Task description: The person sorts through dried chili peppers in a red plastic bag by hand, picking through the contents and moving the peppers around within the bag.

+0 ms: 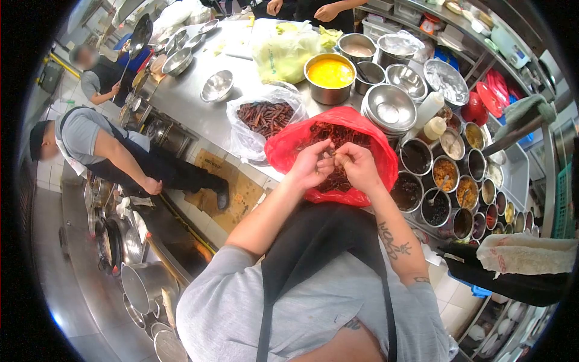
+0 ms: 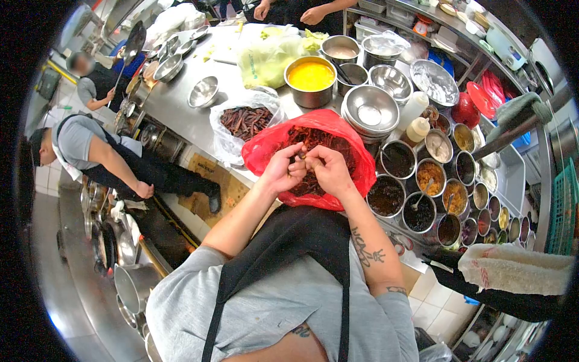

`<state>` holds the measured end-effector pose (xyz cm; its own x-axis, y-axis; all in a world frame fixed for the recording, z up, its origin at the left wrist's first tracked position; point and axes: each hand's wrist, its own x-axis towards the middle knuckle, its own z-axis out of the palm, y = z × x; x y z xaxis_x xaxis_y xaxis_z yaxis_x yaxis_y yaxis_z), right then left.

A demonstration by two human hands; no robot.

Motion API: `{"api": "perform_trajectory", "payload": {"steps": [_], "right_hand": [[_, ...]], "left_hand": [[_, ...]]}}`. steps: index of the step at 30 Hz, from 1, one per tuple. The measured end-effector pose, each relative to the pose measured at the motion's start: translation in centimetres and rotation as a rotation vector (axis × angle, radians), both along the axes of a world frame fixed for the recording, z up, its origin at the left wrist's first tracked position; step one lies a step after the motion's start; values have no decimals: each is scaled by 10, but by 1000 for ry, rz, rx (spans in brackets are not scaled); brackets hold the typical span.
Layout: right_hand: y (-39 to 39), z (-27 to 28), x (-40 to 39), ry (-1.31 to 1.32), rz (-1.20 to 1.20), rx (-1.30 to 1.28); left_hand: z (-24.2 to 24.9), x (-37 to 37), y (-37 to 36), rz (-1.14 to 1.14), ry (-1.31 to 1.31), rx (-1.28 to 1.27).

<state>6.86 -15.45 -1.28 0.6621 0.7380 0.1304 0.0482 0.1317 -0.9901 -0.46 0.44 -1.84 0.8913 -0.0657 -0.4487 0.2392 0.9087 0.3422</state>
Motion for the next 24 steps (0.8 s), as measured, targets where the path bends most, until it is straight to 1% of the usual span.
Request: {"api": "perform_trajectory", "payload": {"steps": [3, 4, 7, 8, 9, 11, 12, 14, 17, 20, 23, 24], "right_hand": [[1, 25, -11, 67, 83, 76], [3, 20, -11, -62, 56, 48], [6, 9, -2, -207, -105, -190], [5, 14, -1, -283, -201, -252], [5, -1, 7, -447, -262, -335], [2, -31, 13, -671, -372, -553], [-3, -41, 15, -652, -320, -628], [-9, -43, 16, -614, -215, -772], [-8, -29, 20, -515, -127, -724], [-5, -10, 14, -501, -212, -739], [-4, -15, 15, -543, -339, -560], [-4, -15, 15, -536, -342, -527]], "left_hand": [[-17, 2, 8, 103, 39, 51], [-17, 1, 11, 113, 22, 30], [-15, -3, 23, 111, -46, -28], [-13, -4, 27, 92, -83, -44], [-11, -5, 30, 75, -119, -60], [0, -7, 27, 73, -54, 1], [3, -8, 27, 54, -45, 23], [5, -9, 28, 4, -57, 72], [0, -14, 26, -69, -102, 146], [-2, -13, 24, -86, -123, 238], [-3, -13, 20, -82, -92, 359], [-2, -12, 20, -87, -72, 411]]}}
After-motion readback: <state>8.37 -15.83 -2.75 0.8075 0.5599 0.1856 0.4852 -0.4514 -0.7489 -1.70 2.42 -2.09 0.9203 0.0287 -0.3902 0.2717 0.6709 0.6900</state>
